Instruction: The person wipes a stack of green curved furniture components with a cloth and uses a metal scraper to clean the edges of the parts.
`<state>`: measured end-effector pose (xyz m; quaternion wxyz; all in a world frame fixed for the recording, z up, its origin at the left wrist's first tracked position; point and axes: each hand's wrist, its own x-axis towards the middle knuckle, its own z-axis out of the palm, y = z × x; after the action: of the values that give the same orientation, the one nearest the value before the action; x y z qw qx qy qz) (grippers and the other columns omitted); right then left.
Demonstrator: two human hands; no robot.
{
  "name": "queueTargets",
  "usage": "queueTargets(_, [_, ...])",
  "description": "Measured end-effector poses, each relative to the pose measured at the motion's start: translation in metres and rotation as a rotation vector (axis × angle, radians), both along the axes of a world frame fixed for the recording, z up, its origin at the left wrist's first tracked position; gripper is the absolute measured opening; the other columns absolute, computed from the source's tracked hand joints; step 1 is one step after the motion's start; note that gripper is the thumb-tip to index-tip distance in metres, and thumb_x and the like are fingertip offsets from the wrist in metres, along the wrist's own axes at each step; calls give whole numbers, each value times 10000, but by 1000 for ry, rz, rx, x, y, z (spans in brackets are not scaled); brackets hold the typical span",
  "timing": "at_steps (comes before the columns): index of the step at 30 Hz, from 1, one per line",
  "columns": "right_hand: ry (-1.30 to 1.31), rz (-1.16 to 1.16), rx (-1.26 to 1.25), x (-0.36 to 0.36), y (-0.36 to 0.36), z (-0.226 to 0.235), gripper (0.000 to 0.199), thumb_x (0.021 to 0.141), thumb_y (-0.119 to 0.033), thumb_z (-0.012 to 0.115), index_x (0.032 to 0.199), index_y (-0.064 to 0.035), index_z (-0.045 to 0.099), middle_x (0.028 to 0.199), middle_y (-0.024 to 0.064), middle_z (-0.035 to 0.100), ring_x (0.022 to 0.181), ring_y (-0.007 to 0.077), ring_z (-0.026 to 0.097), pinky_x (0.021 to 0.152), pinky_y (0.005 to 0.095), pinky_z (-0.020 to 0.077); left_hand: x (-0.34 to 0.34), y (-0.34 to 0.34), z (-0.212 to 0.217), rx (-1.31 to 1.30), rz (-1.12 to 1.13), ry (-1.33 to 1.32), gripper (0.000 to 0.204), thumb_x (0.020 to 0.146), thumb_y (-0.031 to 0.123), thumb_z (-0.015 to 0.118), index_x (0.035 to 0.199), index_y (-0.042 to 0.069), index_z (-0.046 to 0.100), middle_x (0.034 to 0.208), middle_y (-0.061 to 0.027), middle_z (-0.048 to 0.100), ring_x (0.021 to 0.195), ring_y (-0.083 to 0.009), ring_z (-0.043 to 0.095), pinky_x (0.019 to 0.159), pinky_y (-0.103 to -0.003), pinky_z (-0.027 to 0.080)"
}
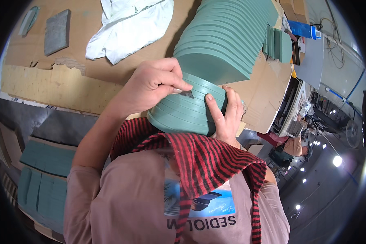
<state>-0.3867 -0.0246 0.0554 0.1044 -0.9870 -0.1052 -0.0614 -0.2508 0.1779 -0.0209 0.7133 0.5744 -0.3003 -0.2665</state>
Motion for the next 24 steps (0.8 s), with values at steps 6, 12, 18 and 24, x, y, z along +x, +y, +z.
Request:
queueTargets(6, [5,-10,7,0,-2,4,584,845,-459,563,1322,-127,614,1316,319,486,1169,443,514,962,512,401,11,-10,5,-34,20,-159,182,807,-100,707,967,-20,736,825,-47,565,730,-131,574,626,-258,466])
queueTargets(12, [-14,7,-22,-2,-5,-2,608,839,-492,565,1321,-125,614,1309,331,482,1155,446,514,948,512,408,19,-11,2,-36,-25,-233,168,780,-62,740,937,-4,744,772,-54,551,689,-150,564,597,-274,448])
queueTargets(18, [-6,-5,-7,0,-3,1,608,846,-498,554,1321,-124,613,1304,329,483,1151,445,515,946,511,409,23,-13,1,-38,-55,-234,183,767,-59,749,935,13,754,770,-48,554,683,-148,553,586,-281,434])
queueTargets(24, [-23,-1,4,1,-4,0,613,844,-507,555,1320,-126,614,1304,326,484,1147,443,519,945,515,409,21,-12,1,-3,-33,-244,189,763,-62,752,933,20,757,770,-46,559,675,-147,556,578,-284,434])
